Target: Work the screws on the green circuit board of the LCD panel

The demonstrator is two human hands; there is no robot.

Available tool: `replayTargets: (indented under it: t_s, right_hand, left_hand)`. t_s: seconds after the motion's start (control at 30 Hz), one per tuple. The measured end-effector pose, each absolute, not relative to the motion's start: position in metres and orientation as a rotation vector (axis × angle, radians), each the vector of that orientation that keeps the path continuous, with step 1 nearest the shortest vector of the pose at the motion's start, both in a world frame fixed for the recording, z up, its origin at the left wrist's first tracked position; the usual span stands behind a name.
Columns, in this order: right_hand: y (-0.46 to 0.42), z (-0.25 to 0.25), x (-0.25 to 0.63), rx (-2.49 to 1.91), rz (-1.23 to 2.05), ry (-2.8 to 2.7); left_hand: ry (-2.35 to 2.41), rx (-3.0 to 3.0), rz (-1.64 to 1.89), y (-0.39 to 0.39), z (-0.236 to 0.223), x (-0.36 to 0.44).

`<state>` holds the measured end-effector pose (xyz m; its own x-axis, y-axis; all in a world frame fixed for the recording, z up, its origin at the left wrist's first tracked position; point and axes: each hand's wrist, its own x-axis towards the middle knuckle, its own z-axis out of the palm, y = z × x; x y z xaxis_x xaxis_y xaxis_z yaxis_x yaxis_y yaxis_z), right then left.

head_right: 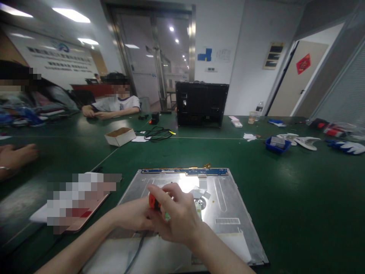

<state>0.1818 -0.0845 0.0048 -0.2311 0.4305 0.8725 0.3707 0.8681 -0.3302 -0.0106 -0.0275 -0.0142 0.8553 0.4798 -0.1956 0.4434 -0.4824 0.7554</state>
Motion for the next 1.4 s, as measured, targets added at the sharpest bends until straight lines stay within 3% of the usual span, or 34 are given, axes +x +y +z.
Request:
replayTargets:
  t_s: [1.4]
  right_hand:
    - [-0.085, 0.006, 0.182, -0.568, 0.082, -1.817]
  left_hand:
    - [0.676, 2.162, 0.029, -0.026, -0.009, -0.011]
